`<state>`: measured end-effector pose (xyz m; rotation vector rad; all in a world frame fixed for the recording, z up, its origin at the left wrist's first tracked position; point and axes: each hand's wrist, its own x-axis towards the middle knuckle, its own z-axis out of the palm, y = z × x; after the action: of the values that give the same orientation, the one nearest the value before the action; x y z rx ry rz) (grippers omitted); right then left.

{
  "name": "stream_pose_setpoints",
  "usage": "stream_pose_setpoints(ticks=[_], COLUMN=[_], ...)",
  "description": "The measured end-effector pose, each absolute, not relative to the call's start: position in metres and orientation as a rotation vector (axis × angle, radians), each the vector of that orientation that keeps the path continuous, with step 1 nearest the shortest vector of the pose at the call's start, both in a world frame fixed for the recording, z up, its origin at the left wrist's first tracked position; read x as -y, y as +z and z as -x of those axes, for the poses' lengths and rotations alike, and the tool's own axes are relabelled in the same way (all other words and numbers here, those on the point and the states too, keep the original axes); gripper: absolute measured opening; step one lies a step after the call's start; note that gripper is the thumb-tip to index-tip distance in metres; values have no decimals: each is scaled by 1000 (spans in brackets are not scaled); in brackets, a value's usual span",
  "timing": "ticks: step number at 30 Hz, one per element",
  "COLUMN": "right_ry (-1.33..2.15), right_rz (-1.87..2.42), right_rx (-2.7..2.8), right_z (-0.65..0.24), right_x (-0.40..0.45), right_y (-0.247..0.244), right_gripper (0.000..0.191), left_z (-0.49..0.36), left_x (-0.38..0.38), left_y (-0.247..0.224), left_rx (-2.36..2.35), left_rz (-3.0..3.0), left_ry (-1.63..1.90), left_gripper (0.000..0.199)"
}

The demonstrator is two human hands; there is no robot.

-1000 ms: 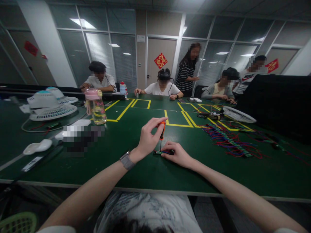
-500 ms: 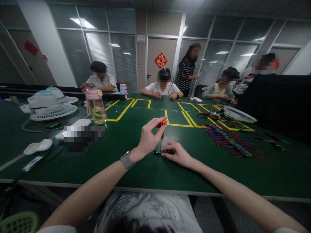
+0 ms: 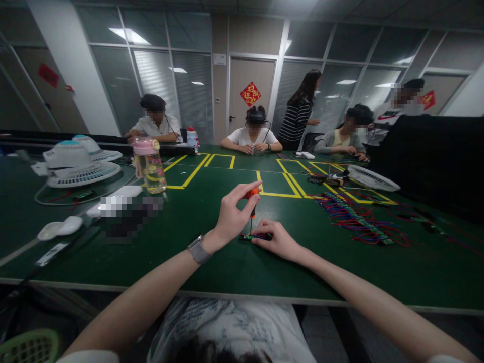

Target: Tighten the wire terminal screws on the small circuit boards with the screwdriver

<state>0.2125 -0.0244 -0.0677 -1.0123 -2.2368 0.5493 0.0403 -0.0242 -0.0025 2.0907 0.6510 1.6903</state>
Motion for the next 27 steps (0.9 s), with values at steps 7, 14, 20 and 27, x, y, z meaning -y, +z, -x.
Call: stream_pose_setpoints(ticks=[7, 14, 20, 27], right_ry=[550, 572, 529, 544], right_rz=[1013, 1028, 1040, 1039], right_rx=[2233, 2235, 2247, 2244], right_z=[-212, -212, -212, -212], right_x=[25, 25, 25, 24], right_y=[-66, -65, -66, -66], right_gripper=[15, 16, 17, 16], left_z=[-38, -41, -40, -39], left_x=[26, 21, 24, 25], left_y=[-1, -7, -3, -4], left_rx=[-697, -625, -724, -636], left_rz=[-2162, -2017, -2146, -2122], left_ry=[1714, 1662, 1706, 1612], left_gripper=[30, 33, 25, 35])
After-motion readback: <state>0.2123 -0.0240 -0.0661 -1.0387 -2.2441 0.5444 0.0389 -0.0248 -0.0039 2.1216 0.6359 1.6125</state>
